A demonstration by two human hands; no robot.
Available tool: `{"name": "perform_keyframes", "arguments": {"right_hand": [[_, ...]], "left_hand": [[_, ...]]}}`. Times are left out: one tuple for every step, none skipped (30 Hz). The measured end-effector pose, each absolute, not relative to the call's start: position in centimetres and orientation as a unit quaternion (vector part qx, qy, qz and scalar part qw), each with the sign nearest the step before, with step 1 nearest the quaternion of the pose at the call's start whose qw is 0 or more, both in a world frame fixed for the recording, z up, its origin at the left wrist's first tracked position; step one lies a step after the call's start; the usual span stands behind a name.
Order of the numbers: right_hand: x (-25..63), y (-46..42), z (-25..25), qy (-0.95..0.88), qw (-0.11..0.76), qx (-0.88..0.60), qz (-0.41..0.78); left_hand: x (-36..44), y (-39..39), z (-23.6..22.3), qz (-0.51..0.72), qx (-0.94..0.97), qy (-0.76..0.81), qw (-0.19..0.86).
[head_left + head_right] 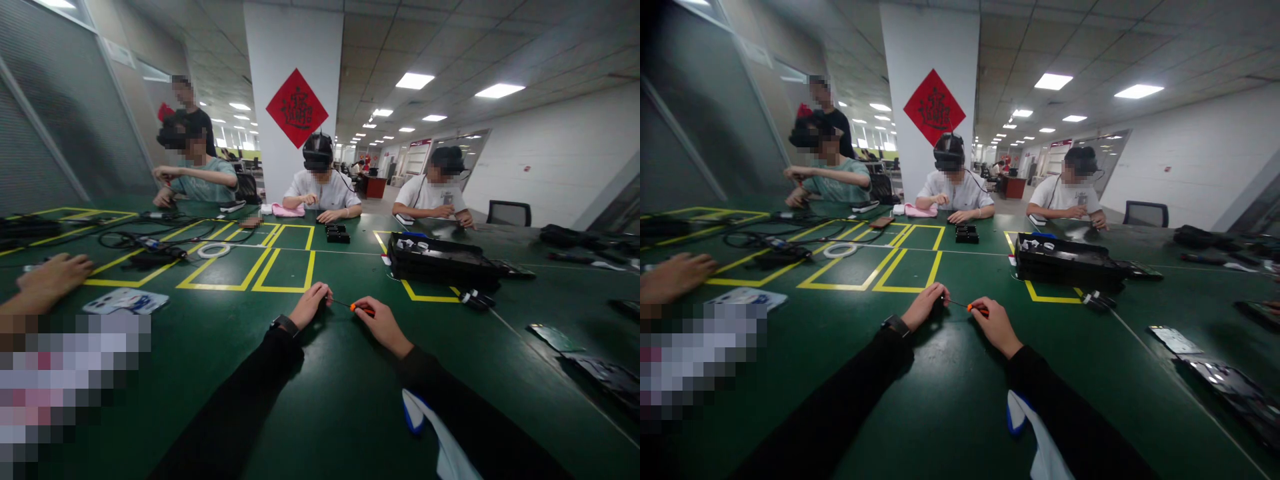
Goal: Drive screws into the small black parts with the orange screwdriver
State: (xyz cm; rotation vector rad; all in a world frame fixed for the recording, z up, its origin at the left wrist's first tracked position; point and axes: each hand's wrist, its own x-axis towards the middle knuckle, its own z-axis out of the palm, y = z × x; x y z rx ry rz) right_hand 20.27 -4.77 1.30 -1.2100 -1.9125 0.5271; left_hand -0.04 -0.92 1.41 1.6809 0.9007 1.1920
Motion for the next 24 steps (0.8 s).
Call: {"name": "perform_keyframes", "arguments": {"right_hand": [[20.27, -4.72, 1.22, -0.753, 0.400, -0.478, 0.210], [20.27, -4.66, 1.14, -0.752, 0.402, -0.478, 0.211], [20.27, -4.60, 1.07, -0.750, 0.403, -0.480, 0.210], [20.27, -4.54, 1.02, -0.750, 0.403, -0.483, 0.206], [20.27, -4.49, 1.00, -0.751, 0.401, -0.485, 0.198], [20.26, -4.44, 1.01, -0.755, 0.396, -0.487, 0.187], [20.25, -4.41, 1.06, -0.761, 0.389, -0.489, 0.176], [20.23, -4.40, 1.12, -0.767, 0.381, -0.490, 0.165], [20.22, -4.42, 1.21, -0.772, 0.373, -0.489, 0.157], [20.20, -4.47, 1.30, -0.775, 0.368, -0.489, 0.153], [20.18, -4.54, 1.39, -0.776, 0.367, -0.490, 0.152], [20.17, -4.62, 1.46, -0.774, 0.367, -0.492, 0.153], [20.16, -4.71, 1.51, -0.771, 0.368, -0.495, 0.157], [20.16, -4.80, 1.53, -0.768, 0.370, -0.497, 0.161], [20.16, -4.88, 1.53, -0.764, 0.372, -0.500, 0.165], [20.16, -4.94, 1.51, -0.761, 0.374, -0.502, 0.168], [20.17, -4.98, 1.49, -0.759, 0.376, -0.504, 0.170], [20.17, -5.01, 1.47, -0.758, 0.377, -0.504, 0.172], [20.17, -5.03, 1.45, -0.757, 0.377, -0.504, 0.173], [20.17, -5.03, 1.46, -0.758, 0.376, -0.504, 0.175], [20.17, -5.01, 1.48, -0.759, 0.374, -0.503, 0.175], [20.17, -4.99, 1.51, -0.761, 0.371, -0.502, 0.175], [20.18, -4.97, 1.55, -0.765, 0.368, -0.500, 0.173], [20.18, -4.94, 1.59, -0.768, 0.364, -0.499, 0.170]], "left_hand": [[-0.04, -0.82, 1.29, 0.476, 0.677, 0.365, 0.426], [-0.05, -0.73, 1.17, 0.474, 0.681, 0.372, 0.417], [-0.07, -0.66, 1.05, 0.471, 0.685, 0.379, 0.406], [-0.10, -0.62, 0.97, 0.468, 0.690, 0.387, 0.393], [-0.14, -0.60, 0.91, 0.466, 0.695, 0.394, 0.381], [-0.17, -0.62, 0.88, 0.464, 0.698, 0.397, 0.373], [-0.20, -0.65, 0.89, 0.463, 0.701, 0.399, 0.368], [-0.22, -0.70, 0.92, 0.462, 0.702, 0.399, 0.366], [-0.24, -0.74, 0.96, 0.462, 0.702, 0.398, 0.367], [-0.24, -0.78, 1.01, 0.463, 0.702, 0.397, 0.369], [-0.23, -0.80, 1.05, 0.464, 0.700, 0.395, 0.373], [-0.21, -0.80, 1.07, 0.466, 0.698, 0.392, 0.377], [-0.18, -0.79, 1.08, 0.468, 0.695, 0.390, 0.382], [-0.15, -0.76, 1.07, 0.470, 0.693, 0.387, 0.387], [-0.12, -0.73, 1.06, 0.471, 0.691, 0.384, 0.392], [-0.10, -0.70, 1.03, 0.472, 0.690, 0.381, 0.395], [-0.08, -0.68, 1.01, 0.472, 0.690, 0.381, 0.395], [-0.07, -0.67, 1.00, 0.472, 0.690, 0.382, 0.394], [-0.07, -0.67, 0.99, 0.472, 0.691, 0.384, 0.391], [-0.08, -0.69, 1.00, 0.471, 0.693, 0.385, 0.387], [-0.09, -0.72, 1.01, 0.470, 0.695, 0.387, 0.383], [-0.12, -0.76, 1.03, 0.468, 0.698, 0.388, 0.378], [-0.15, -0.79, 1.05, 0.466, 0.701, 0.391, 0.371], [-0.17, -0.81, 1.06, 0.463, 0.705, 0.394, 0.365]]}}
